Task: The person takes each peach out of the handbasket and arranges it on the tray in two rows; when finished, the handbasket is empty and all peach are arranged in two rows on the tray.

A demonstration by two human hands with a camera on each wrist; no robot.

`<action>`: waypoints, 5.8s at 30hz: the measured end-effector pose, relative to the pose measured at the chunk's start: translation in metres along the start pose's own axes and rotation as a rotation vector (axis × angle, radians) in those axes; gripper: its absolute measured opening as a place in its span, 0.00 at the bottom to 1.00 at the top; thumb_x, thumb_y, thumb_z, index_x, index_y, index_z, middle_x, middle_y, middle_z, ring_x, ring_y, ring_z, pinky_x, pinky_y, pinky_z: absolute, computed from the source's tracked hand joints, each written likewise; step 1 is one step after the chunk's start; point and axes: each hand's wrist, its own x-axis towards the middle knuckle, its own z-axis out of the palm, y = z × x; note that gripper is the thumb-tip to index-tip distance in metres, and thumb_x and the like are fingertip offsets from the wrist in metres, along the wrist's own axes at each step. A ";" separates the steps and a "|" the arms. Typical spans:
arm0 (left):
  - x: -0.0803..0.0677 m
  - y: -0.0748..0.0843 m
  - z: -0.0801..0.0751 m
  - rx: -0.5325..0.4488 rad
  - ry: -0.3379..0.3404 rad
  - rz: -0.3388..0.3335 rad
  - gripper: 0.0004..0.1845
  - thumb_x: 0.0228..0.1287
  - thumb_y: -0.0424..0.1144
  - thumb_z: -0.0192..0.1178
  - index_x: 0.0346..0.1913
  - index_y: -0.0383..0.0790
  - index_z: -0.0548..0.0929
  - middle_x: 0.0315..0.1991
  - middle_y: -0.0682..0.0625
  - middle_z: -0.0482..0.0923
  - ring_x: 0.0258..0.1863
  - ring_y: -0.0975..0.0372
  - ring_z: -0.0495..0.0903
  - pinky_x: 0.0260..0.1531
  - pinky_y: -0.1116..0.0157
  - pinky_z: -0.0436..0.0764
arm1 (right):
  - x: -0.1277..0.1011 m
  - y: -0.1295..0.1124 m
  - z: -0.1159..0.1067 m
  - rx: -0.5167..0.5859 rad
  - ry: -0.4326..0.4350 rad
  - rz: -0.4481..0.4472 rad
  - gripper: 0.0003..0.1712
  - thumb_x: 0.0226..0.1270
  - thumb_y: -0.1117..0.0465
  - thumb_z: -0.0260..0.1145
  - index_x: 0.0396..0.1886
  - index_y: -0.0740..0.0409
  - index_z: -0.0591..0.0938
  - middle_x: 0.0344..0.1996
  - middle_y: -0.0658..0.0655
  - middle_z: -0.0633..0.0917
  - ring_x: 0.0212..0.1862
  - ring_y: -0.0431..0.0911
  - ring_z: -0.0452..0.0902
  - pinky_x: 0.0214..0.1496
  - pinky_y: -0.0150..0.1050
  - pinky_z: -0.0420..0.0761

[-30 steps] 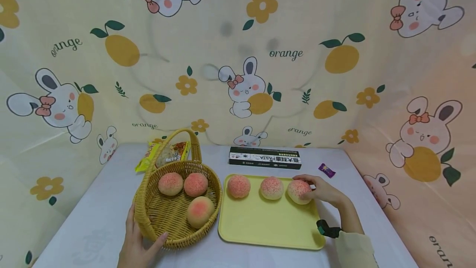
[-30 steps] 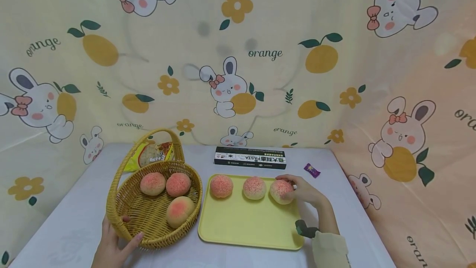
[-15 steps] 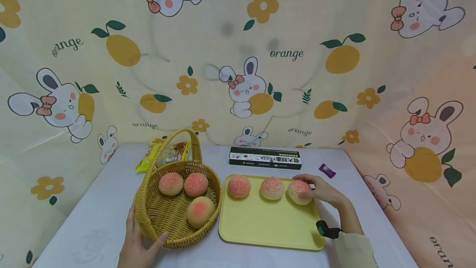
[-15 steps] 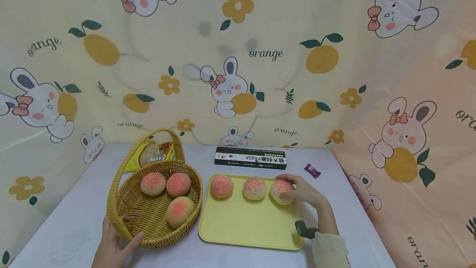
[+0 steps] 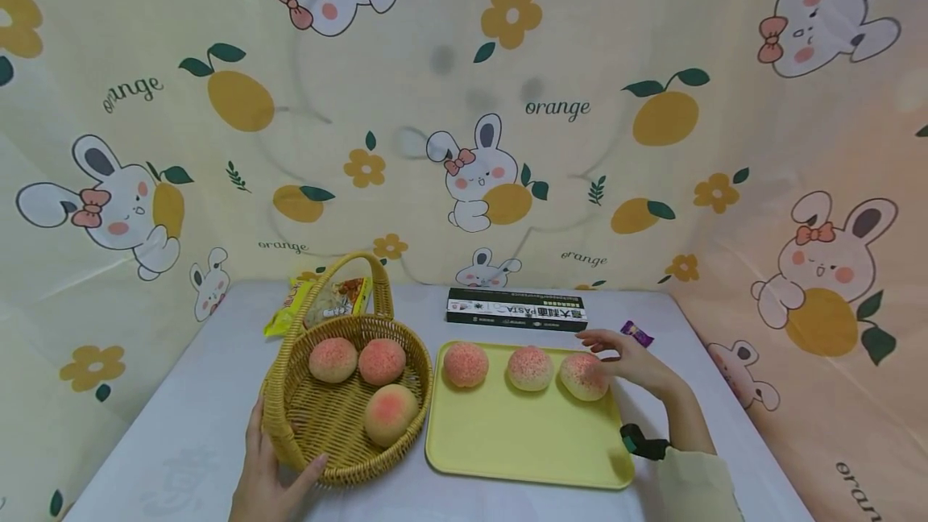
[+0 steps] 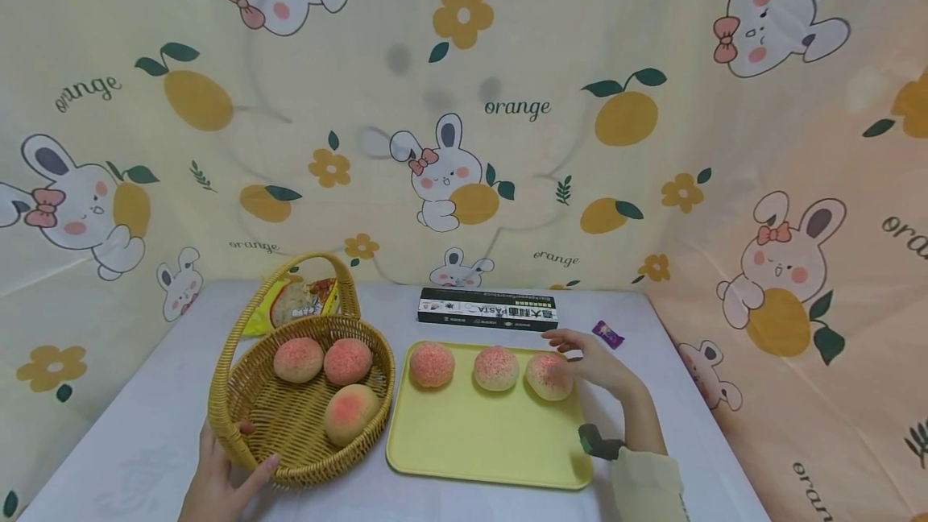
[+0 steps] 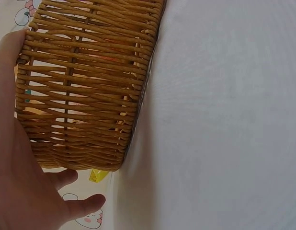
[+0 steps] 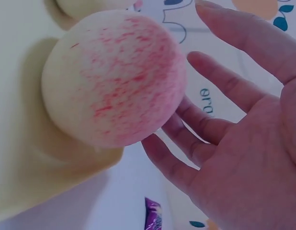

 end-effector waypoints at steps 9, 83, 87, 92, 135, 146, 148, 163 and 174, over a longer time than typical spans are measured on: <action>0.001 0.000 0.000 0.005 -0.015 -0.024 0.57 0.61 0.56 0.69 0.81 0.54 0.40 0.80 0.47 0.26 0.73 0.34 0.49 0.53 0.28 0.66 | 0.011 -0.014 0.001 -0.013 -0.003 -0.047 0.33 0.66 0.59 0.70 0.68 0.62 0.72 0.62 0.69 0.75 0.63 0.68 0.68 0.60 0.59 0.75; -0.001 -0.007 0.007 -0.018 0.021 0.054 0.57 0.61 0.50 0.70 0.81 0.48 0.42 0.79 0.38 0.29 0.73 0.34 0.45 0.50 0.25 0.64 | 0.190 -0.208 0.267 0.165 -0.385 -0.284 0.32 0.65 0.63 0.72 0.69 0.51 0.75 0.67 0.55 0.74 0.69 0.50 0.68 0.64 0.37 0.72; -0.003 -0.004 0.006 -0.012 0.007 0.016 0.56 0.61 0.53 0.70 0.81 0.44 0.42 0.78 0.36 0.29 0.73 0.33 0.45 0.51 0.25 0.64 | 0.192 -0.204 0.275 0.148 -0.385 -0.268 0.32 0.65 0.63 0.72 0.69 0.55 0.75 0.66 0.55 0.75 0.67 0.47 0.70 0.59 0.32 0.74; -0.003 -0.002 0.003 -0.005 -0.020 -0.030 0.57 0.62 0.55 0.68 0.81 0.41 0.42 0.78 0.36 0.27 0.73 0.33 0.43 0.53 0.26 0.63 | 0.195 -0.202 0.281 0.139 -0.389 -0.267 0.34 0.64 0.64 0.73 0.69 0.57 0.74 0.65 0.56 0.76 0.65 0.47 0.72 0.56 0.31 0.75; -0.001 0.001 0.005 -0.041 -0.026 -0.026 0.30 0.63 0.53 0.68 0.51 0.30 0.73 0.77 0.33 0.30 0.71 0.34 0.47 0.51 0.30 0.68 | 0.189 -0.206 0.307 0.019 -0.518 -0.161 0.30 0.55 0.75 0.72 0.58 0.51 0.83 0.52 0.43 0.80 0.48 0.35 0.74 0.49 0.30 0.75; -0.003 0.001 0.007 -0.014 0.011 -0.008 0.38 0.63 0.51 0.68 0.65 0.27 0.69 0.77 0.32 0.32 0.65 0.37 0.55 0.46 0.35 0.73 | 0.187 -0.208 0.315 -0.015 -0.509 -0.174 0.33 0.53 0.77 0.73 0.59 0.50 0.83 0.52 0.42 0.80 0.49 0.34 0.74 0.49 0.29 0.75; -0.002 0.002 0.006 -0.016 -0.007 -0.026 0.40 0.64 0.53 0.67 0.68 0.27 0.67 0.77 0.33 0.30 0.65 0.37 0.54 0.47 0.34 0.73 | 0.187 -0.208 0.316 -0.050 -0.493 -0.190 0.33 0.53 0.76 0.74 0.59 0.49 0.83 0.53 0.41 0.80 0.49 0.34 0.74 0.49 0.29 0.74; 0.000 0.002 0.005 -0.025 -0.015 -0.027 0.32 0.63 0.53 0.68 0.57 0.30 0.72 0.78 0.36 0.29 0.69 0.35 0.51 0.50 0.32 0.71 | 0.185 -0.201 0.300 0.135 -0.452 -0.180 0.33 0.53 0.78 0.72 0.58 0.51 0.84 0.53 0.42 0.80 0.49 0.34 0.74 0.48 0.30 0.76; 0.000 0.002 0.005 -0.013 -0.036 -0.050 0.31 0.64 0.55 0.66 0.54 0.32 0.71 0.78 0.35 0.29 0.71 0.33 0.48 0.52 0.29 0.68 | 0.190 -0.195 0.265 0.050 -0.395 -0.394 0.31 0.61 0.66 0.74 0.65 0.56 0.79 0.63 0.51 0.78 0.54 0.35 0.75 0.53 0.29 0.76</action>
